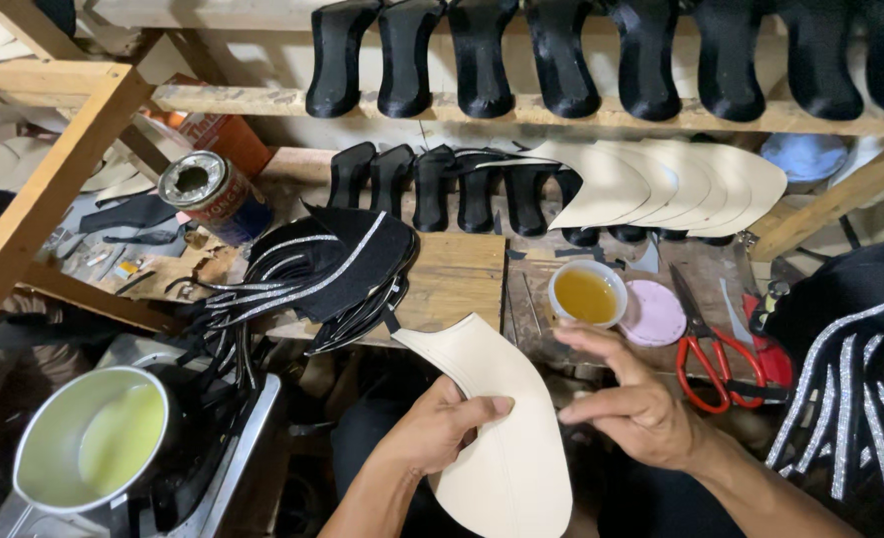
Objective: The person repeatedly picks up a beige shoe sole, applies a yellow liquid to its edges with a finger, and places it on a stack. The person also handles black shoe parts and a small container of liquid.
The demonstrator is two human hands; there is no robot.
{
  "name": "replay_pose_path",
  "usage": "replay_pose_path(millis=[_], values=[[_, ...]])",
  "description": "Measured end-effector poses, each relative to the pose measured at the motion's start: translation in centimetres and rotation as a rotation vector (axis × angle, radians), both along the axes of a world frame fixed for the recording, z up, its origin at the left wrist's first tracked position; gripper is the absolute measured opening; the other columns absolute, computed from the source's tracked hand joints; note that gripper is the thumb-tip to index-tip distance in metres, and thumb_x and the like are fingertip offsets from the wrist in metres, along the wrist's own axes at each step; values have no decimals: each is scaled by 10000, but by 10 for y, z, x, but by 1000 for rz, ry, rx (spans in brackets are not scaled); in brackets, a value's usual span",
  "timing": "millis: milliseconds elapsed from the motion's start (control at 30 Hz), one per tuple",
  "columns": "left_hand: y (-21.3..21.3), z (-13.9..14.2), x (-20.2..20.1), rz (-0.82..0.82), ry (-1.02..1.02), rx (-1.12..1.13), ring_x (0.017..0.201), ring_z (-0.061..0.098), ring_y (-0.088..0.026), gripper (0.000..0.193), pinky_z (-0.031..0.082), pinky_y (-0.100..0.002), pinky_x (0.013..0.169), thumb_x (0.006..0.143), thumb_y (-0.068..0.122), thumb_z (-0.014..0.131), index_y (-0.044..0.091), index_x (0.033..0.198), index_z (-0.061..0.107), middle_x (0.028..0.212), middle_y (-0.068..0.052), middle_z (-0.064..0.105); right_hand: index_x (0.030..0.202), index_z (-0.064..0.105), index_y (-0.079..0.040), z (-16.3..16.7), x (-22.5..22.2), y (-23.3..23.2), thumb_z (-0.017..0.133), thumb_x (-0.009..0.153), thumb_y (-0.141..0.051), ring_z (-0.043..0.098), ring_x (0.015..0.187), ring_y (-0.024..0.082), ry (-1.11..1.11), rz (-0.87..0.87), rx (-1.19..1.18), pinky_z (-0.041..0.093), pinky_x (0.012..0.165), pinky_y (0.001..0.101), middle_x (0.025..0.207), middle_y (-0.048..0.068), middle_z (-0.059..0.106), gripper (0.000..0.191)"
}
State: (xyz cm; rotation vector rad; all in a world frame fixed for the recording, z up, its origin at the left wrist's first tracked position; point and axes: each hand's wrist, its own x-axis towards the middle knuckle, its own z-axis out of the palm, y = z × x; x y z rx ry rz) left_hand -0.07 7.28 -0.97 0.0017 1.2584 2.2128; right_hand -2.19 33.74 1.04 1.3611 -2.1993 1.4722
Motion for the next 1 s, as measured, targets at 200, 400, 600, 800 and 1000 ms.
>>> replay_pose_path(millis=[200, 400, 600, 800, 1000], values=[[4, 3, -2, 37, 57, -1, 936, 717, -170, 319, 590, -312, 807, 904, 52, 661, -42, 1209, 659, 1080, -113, 737, 1126, 804, -161, -9, 1, 0, 733, 813, 43, 483, 1420, 317, 12, -94, 105, 407, 1144, 424, 1559, 172, 456, 381], [5, 6, -5, 203, 57, -1, 828, 726, -221, 309, 599, -323, 695, 928, 148, 677, -84, 1131, 699, 968, -164, 760, 1307, 639, -35, -3, 14, 2, 764, 799, 59, 649, 1062, 202, -669, -50, -128, 588, 906, 347, 1321, 123, 555, 532], [2, 1, 0, -208, 267, -257, 990, 706, -149, 428, 575, -290, 852, 870, 199, 773, -12, 1231, 683, 1083, -75, 754, 1268, 703, -43, 8, -6, 1, 758, 823, -93, 713, 891, 187, -578, -210, 202, 597, 831, 305, 1241, 72, 608, 451], [3, -15, 0, -68, 84, -300, 966, 718, -176, 428, 580, -306, 827, 828, 174, 766, -6, 1207, 680, 1079, -104, 754, 1160, 746, -37, 9, -68, 2, 814, 717, -433, 420, 1390, 418, 236, -602, 526, 398, 1074, 518, 1556, 203, 405, 598], [-7, -33, 3, -1, -38, -62, 985, 730, -219, 424, 593, -345, 859, 828, 99, 737, -36, 1221, 655, 1096, -126, 751, 1021, 799, -52, -4, -70, 20, 845, 685, -430, 291, 1478, 416, 177, -591, 475, 281, 1140, 559, 1569, 203, 418, 508]])
